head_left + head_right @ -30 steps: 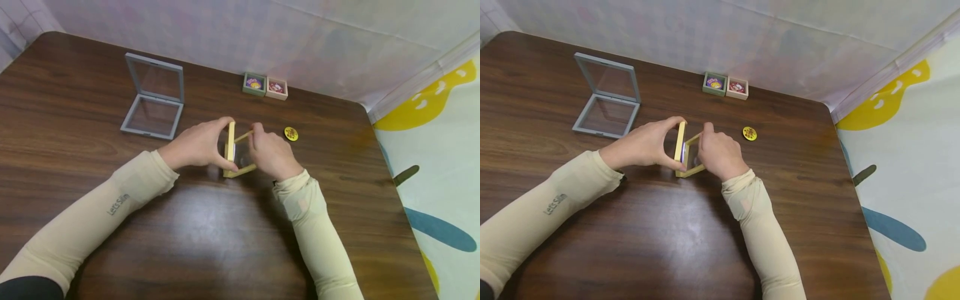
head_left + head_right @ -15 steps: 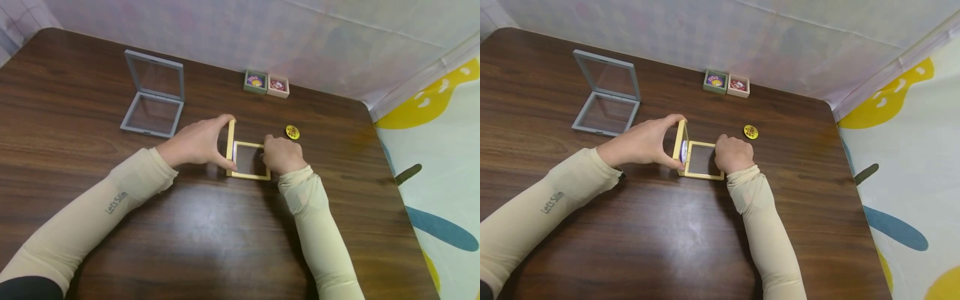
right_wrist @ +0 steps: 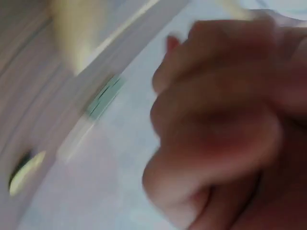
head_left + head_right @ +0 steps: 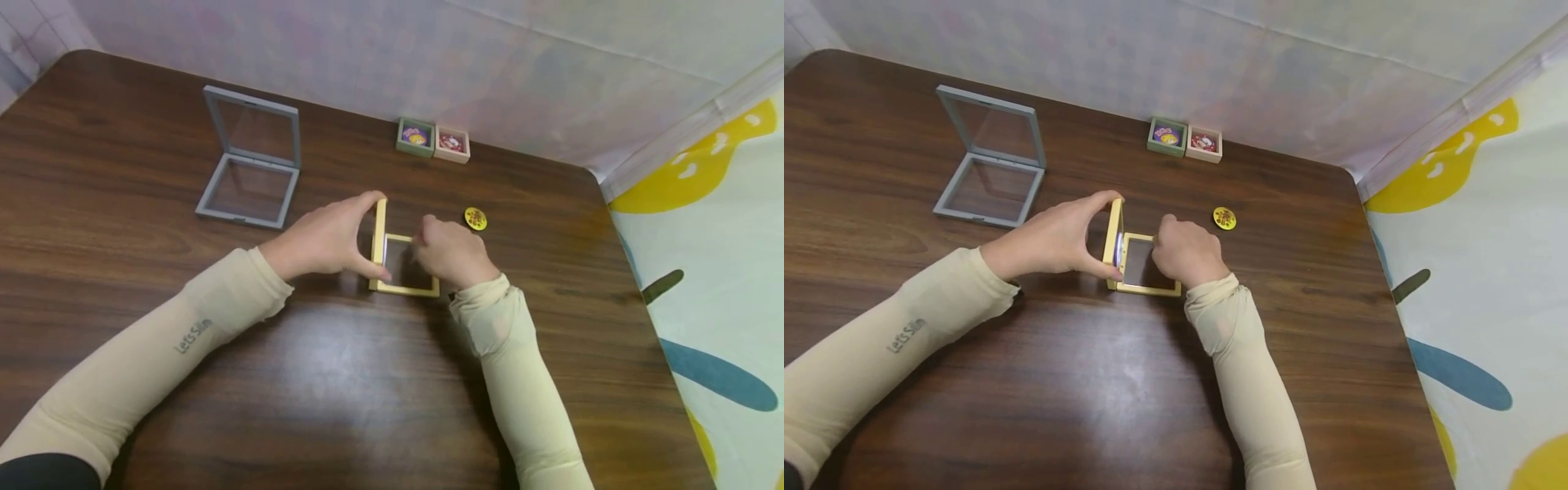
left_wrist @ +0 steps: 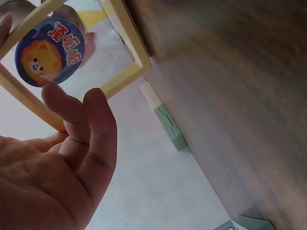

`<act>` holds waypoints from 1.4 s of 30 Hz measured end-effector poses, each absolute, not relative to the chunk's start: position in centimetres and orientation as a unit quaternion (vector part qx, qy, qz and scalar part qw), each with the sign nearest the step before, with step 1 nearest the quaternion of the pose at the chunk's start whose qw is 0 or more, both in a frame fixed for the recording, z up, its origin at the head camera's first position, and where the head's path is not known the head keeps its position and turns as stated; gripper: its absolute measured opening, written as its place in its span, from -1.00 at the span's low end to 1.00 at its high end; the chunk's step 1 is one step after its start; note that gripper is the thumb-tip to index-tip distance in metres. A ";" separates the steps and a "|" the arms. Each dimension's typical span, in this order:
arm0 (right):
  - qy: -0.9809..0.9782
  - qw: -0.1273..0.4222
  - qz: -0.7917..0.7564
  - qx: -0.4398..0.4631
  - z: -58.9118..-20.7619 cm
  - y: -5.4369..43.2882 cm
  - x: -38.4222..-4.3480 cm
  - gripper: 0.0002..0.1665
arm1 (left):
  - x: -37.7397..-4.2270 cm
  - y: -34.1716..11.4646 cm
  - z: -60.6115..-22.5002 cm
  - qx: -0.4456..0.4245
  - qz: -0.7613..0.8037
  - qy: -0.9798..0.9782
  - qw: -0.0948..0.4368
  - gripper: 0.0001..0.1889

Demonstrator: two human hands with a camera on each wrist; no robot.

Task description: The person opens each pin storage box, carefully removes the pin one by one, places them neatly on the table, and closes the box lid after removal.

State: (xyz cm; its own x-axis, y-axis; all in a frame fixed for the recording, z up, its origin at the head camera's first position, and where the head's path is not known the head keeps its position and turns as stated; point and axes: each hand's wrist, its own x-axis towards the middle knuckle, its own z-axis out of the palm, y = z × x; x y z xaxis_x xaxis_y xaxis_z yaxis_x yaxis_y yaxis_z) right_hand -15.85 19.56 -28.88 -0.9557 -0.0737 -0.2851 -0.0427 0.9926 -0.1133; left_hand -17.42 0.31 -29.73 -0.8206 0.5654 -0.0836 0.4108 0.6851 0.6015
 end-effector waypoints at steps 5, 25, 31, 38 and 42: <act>0.943 0.218 -0.241 -0.073 -28.0 19.0 -15.4 -0.54 | -17.4 0.3 -29.7 0.273 0.291 0.908 0.131 0.19; 0.902 0.281 -0.315 -0.087 -28.5 18.7 -15.6 -0.47 | -17.6 0.3 -29.6 0.276 0.284 0.908 0.138 0.19; 0.900 0.274 -0.333 -0.067 -28.9 18.1 -15.5 -0.49 | -17.5 0.3 -29.7 0.274 0.292 0.906 0.136 0.18; 0.895 0.266 -0.353 -0.056 -29.2 17.8 -15.5 -0.49 | -17.4 0.3 -29.7 0.276 0.299 0.904 0.134 0.17; 0.896 0.276 -0.344 -0.046 -29.5 17.8 -15.6 -0.51 | -17.4 0.3 -29.7 0.272 0.293 0.907 0.134 0.18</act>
